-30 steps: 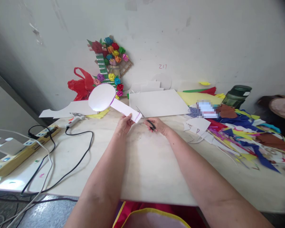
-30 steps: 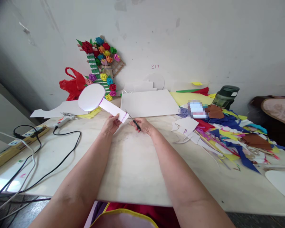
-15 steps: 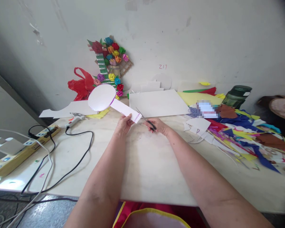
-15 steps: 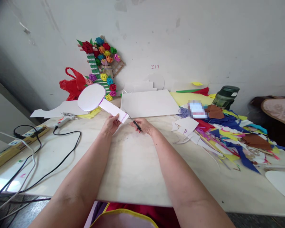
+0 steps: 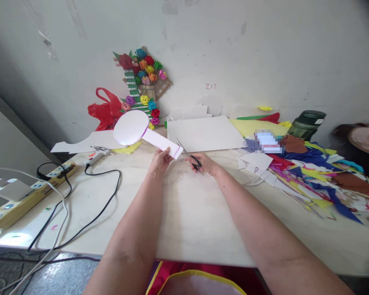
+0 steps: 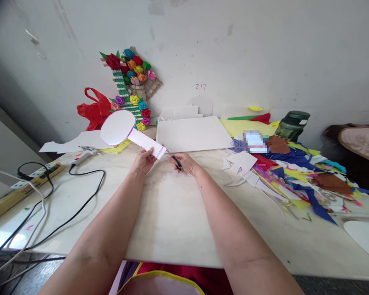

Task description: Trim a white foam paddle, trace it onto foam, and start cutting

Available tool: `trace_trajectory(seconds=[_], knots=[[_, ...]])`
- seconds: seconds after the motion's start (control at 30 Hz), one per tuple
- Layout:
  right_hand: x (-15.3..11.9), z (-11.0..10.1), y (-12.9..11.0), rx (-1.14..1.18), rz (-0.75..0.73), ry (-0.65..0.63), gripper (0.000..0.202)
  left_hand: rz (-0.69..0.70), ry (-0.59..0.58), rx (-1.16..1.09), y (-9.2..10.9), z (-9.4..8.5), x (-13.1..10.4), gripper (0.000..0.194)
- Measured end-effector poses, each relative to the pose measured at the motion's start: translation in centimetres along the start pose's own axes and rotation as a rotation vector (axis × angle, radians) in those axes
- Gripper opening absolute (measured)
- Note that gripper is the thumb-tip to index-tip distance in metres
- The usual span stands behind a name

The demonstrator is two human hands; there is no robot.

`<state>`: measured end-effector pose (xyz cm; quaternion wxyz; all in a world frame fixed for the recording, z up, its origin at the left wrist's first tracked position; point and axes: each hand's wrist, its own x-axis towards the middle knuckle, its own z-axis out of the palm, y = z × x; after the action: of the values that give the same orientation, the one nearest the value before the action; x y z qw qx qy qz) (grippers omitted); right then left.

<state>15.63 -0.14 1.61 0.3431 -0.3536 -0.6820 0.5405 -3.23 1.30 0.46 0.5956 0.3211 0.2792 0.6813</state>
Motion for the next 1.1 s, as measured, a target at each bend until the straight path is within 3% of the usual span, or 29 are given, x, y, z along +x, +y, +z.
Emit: trace_trajectory(seconds=[0.43,1.1], knots=[[-0.26,0.27,-0.54,0.033,0.046,0.021,0.04,-0.001,0.004,0.027,-0.13,-0.23,0.13,0.012],[0.2,0.19,0.28,-0.092,-0.039,0.076,0.038,-0.014,0.02,0.027,0.2,0.16,-0.1,0.011]])
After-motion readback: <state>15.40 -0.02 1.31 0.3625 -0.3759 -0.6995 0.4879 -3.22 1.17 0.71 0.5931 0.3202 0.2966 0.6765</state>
